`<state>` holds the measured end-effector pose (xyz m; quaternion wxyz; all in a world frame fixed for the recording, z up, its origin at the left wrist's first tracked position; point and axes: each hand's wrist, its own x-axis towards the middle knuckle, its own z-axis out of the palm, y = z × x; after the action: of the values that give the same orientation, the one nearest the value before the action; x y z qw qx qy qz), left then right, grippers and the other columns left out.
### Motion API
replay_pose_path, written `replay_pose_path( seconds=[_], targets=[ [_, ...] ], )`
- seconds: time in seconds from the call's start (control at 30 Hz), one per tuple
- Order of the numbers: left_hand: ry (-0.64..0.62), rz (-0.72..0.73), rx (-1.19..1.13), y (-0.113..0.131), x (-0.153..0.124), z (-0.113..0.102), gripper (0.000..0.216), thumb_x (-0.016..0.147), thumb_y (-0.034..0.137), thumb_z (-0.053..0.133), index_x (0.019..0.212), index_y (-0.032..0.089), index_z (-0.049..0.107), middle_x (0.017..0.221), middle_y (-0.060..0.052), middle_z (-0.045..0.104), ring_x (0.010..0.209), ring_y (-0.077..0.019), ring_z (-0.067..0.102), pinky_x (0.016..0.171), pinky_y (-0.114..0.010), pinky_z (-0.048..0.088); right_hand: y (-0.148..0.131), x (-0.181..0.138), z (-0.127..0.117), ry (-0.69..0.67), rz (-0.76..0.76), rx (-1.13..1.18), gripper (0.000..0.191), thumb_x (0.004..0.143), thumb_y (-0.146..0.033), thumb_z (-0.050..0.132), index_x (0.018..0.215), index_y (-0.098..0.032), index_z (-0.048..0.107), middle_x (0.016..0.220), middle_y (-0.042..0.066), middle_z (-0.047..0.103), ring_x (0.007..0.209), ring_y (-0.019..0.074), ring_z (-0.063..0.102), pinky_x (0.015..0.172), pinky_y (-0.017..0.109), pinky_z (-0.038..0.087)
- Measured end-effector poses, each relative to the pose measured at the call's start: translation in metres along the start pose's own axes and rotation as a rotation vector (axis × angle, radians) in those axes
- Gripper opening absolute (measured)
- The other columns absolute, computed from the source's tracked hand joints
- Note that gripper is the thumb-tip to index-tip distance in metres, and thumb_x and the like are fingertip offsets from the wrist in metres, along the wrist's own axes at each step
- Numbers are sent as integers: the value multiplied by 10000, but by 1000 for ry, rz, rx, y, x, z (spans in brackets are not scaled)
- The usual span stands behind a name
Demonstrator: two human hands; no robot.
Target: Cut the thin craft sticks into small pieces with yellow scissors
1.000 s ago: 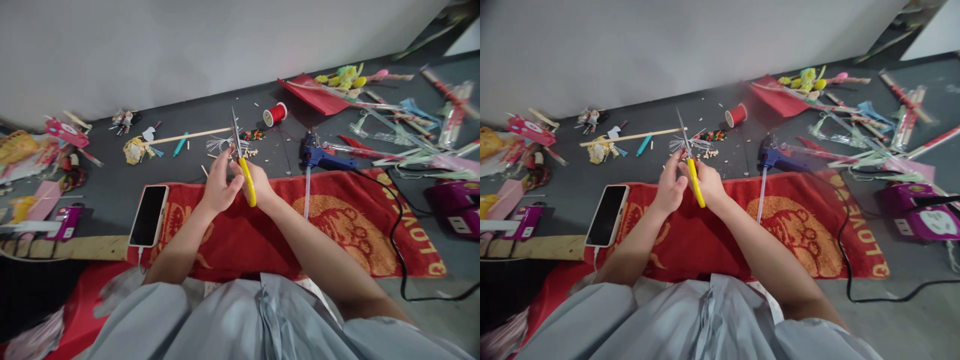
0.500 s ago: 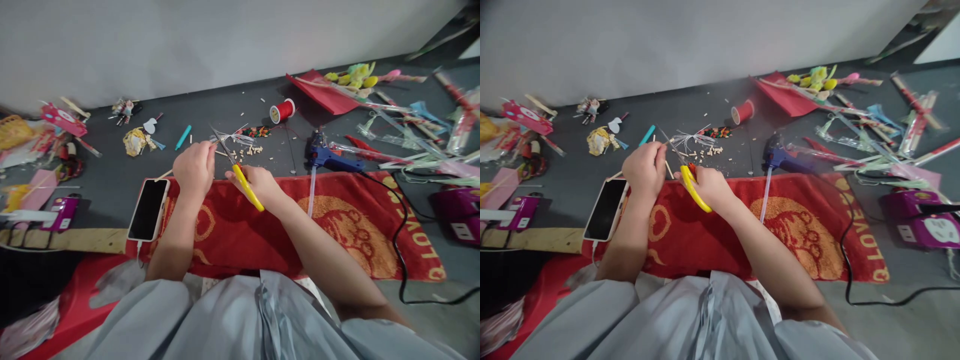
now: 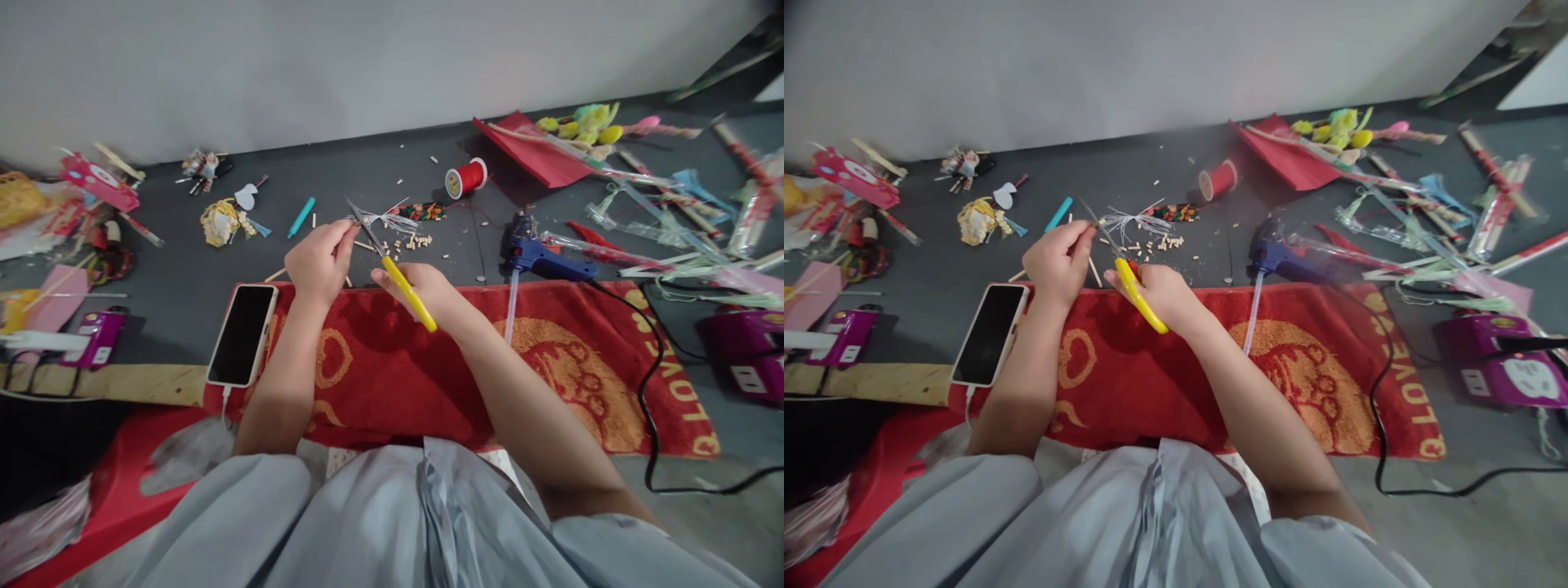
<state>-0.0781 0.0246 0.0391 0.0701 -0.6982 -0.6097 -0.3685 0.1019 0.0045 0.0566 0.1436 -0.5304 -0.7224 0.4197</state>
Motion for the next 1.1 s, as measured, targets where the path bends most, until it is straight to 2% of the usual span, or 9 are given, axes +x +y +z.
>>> replay_pose_path(
  seconds=[0.3,0.53,0.7,0.83,1.0,1.1],
  targets=[
    [46,6,-116,-1,2,13,342,931,513,429,922,292,689,814,-4,713,739,-151,631,700,-292,465,8,3,0,-3,-22,88,574,864,-724,350,605,-216,415,524,-2,480,500,123,476,536,263,322],
    [-4,-24,-86,2,3,8,325,930,492,442,917,276,685,811,-13,700,745,-156,634,731,-304,473,6,0,0,11,4,66,529,894,-677,346,646,-218,432,554,-3,497,537,130,496,572,266,323],
    [-11,40,-89,4,2,-1,351,947,455,408,871,244,677,807,-27,698,768,-158,637,717,-302,474,2,-6,1,94,-37,-112,541,886,-696,334,707,-209,485,669,52,606,638,175,576,577,269,309],
    [-22,35,-142,6,1,-6,361,958,433,384,813,238,651,726,-23,660,706,-145,617,653,-279,453,2,-11,3,209,-48,-320,566,858,-708,395,903,-165,549,783,109,677,701,225,631,585,282,308],
    [-45,11,-195,8,0,-8,403,967,458,357,799,225,641,606,3,561,591,-117,550,592,-257,412,3,-14,1,253,-52,-390,636,850,-736,367,988,-142,547,817,128,692,732,255,656,592,294,328],
    [-58,2,-220,9,-1,-7,417,966,484,347,854,216,646,577,19,527,547,-103,517,580,-253,404,2,-14,-1,246,-35,-409,665,843,-751,355,998,-134,549,846,143,695,753,272,663,602,305,345]
  ],
)
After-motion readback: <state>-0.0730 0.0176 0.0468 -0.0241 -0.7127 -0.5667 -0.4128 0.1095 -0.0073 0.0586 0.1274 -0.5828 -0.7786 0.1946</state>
